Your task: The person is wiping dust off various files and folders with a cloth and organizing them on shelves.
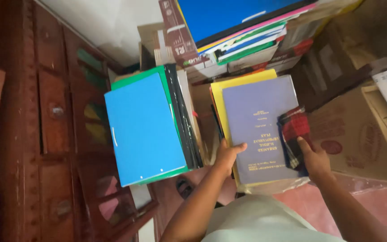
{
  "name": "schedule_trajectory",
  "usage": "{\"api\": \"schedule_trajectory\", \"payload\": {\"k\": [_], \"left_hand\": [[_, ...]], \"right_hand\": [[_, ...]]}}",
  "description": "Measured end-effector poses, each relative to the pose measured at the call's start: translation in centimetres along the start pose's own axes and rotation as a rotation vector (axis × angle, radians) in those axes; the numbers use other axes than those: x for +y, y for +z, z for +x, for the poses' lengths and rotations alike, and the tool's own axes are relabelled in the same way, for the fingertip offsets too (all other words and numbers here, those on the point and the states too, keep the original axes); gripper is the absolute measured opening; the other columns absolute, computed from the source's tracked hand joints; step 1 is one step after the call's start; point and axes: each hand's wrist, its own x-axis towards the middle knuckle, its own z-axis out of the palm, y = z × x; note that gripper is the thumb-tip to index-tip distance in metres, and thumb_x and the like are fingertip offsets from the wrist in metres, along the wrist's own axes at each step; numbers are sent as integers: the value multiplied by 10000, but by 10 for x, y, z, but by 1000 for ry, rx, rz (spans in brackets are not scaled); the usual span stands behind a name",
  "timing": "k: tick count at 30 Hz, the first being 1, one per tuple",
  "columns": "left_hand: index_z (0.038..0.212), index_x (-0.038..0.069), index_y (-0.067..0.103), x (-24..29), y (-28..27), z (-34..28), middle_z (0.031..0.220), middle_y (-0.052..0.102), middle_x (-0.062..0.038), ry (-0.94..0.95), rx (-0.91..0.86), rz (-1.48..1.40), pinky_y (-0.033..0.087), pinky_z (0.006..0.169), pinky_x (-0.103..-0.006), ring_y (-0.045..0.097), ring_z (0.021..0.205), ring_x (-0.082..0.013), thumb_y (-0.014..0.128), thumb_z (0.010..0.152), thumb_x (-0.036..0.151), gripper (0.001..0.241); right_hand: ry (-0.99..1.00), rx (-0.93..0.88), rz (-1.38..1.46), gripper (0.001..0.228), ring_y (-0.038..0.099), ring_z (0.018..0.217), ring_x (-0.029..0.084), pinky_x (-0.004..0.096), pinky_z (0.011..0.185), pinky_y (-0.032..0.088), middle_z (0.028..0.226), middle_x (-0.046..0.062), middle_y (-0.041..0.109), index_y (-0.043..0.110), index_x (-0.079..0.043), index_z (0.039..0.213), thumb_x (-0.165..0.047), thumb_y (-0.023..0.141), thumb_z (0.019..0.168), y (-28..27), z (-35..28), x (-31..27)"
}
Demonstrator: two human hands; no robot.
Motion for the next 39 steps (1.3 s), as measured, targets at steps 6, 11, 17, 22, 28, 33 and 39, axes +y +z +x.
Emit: {"api": "schedule_trajectory", "payload": {"k": [6,11,17,22,28,33,39], "left_hand": [[1158,-1,637,-24,1,49,1140,691,-287,237,147,451,492,1034,-568,646,1176,-453,850,724,473,676],[1610,-55,55,-69,24,76,1659,142,-300,302,81,1038,268,1166,-642,120,1505,-524,715,888,361,1063],[1579,-101,137,-77,18,66,1570,216,-403,475,165,786,358,1169,-603,322,1415,-575,780,837,225,1035],[1438,-192,399,-110,13,59,1353,460,-453,897,397,782,399,1120,-562,482,1285,-597,771,819,191,817],[1420,-16,489,-6,-39,-38,1368,616,-231,710,84,654,507,939,-483,619,1165,-426,513,964,208,508],[1306,92,613,15,-102,-70,1230,713,-141,783,428,605,550,826,-461,695,1007,-376,542,978,214,357],[1231,-102,626,-2,-200,-71,1254,660,-275,690,853,840,314,1228,-472,576,1302,-362,586,901,73,376]], "right_hand": [[-390,96,-236,573,608,1192,529,598,1038,462,1169,379,688,689,51,1339,-439,663,1043,24,19,2],[-697,168,-463,761,473,1350,481,605,1022,482,1520,252,430,401,-115,1573,-402,675,923,56,30,32],[-846,191,-613,799,212,1530,469,714,1097,322,1704,170,239,283,-255,1671,-330,623,952,54,23,28],[-1114,46,-804,722,165,1611,396,626,1262,214,1783,67,159,361,-232,1609,-207,568,917,63,56,45],[-1101,54,-802,589,507,1452,372,504,1230,339,1510,161,611,660,-39,1367,-450,564,956,66,45,16],[-1328,125,-877,252,694,807,344,428,778,532,978,130,763,785,-129,1080,-293,652,941,72,101,18],[-687,-357,3,225,552,860,271,395,709,459,1159,159,615,619,-8,1389,-77,600,1175,97,93,-45]]}}
